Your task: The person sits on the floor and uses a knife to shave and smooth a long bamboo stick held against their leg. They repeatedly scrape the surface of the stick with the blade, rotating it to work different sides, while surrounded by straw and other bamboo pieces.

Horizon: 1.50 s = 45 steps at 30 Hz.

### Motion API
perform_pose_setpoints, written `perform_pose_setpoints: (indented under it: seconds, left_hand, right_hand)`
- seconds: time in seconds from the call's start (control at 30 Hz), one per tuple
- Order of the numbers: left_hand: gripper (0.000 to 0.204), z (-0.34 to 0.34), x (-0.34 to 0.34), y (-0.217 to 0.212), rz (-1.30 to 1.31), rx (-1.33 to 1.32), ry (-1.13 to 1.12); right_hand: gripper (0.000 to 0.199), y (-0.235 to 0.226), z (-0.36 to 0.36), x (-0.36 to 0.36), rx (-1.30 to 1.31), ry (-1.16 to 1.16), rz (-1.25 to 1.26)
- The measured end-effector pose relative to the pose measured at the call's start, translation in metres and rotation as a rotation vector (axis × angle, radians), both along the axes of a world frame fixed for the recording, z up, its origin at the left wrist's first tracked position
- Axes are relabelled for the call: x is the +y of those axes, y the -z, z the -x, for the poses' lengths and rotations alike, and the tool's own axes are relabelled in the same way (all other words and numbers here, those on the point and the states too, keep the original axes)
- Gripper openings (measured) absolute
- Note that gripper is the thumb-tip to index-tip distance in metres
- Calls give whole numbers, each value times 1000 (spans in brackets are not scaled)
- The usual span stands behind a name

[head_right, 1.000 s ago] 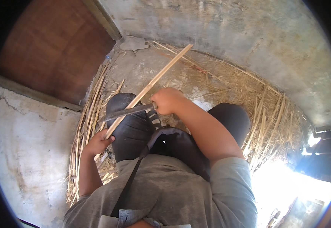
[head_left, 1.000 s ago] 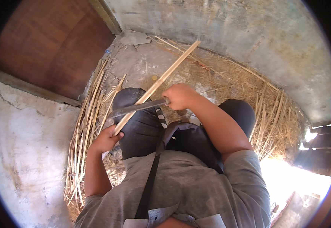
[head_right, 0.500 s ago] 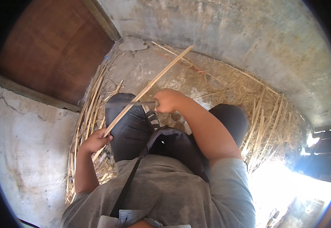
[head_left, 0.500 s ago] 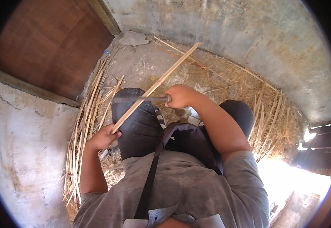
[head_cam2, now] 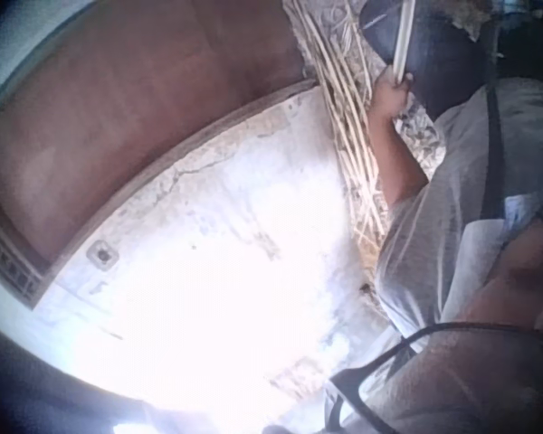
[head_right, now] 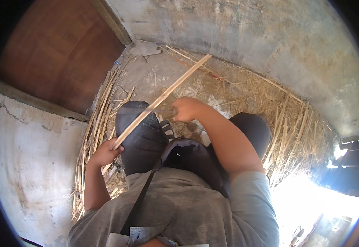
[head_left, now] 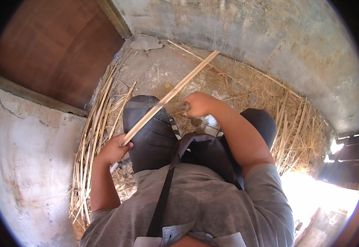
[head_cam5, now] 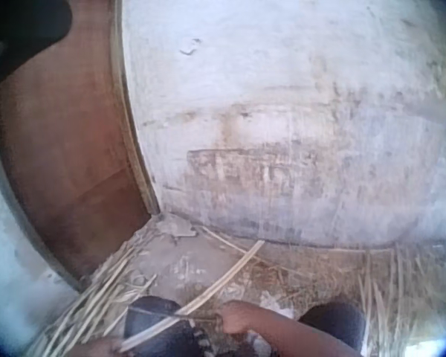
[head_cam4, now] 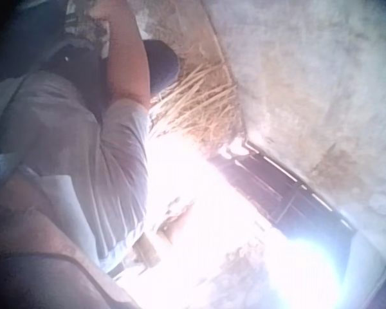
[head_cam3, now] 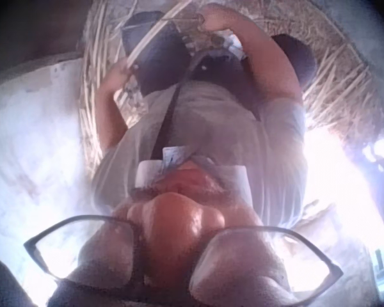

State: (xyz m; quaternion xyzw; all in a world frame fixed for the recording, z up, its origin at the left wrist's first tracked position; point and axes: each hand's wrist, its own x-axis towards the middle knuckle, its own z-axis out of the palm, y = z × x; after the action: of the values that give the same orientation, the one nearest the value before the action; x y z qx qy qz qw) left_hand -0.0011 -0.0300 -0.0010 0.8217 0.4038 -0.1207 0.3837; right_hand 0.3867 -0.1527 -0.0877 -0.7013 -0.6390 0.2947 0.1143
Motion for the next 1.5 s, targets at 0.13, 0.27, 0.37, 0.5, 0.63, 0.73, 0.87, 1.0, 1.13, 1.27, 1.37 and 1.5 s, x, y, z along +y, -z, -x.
perform_pose_setpoints:
  seconds: [0.13,0.27,0.37,0.5,0.63,0.73,0.87,1.0,1.13,1.27,1.37,1.5]
  left_hand:
    - [21,7,5,9,33,-35,8]
    - [20,3,1,4,6,-85,-18]
    - [20,2,3,5,-9,-78,6]
    - [18,1,-1,1,-33,-9,7]
    - [20,11,-4,15,-77,-93,-32]
    - [27,8,-3,18,-172,-133,23]
    - [31,17,-10,17,-193,-155,-36]
    - [24,10,-17,11,-327,-176,-25]
    - [25,12,-33,6,-552,-200,-12]
    - [24,14,-53,2,-601,-114,-95]
    - [28,24,-50,6,-583,-66,-82]
    - [36,24,-37,23,-543,-78,-54]
  right_hand:
    - [62,26,-31,-8,-45,88,-188]
    - [72,5,-80,-22,457,671,188]
    - [64,-5,-55,-19,299,588,53]
    - [54,-11,1,-5,11,83,-80]
    - [49,-38,-7,-7,63,103,57]
    - [52,6,-56,-18,130,507,-75]
    - [61,-10,-67,-16,70,832,-243]
    - [59,-54,-41,-22,209,933,-343]
    - [51,-62,-27,-25,113,605,-322]
    - [42,-50,7,-17,7,157,-210]
    - [37,-55,27,-12,-7,56,-155]
    - [44,-8,-19,-10,37,318,-220]
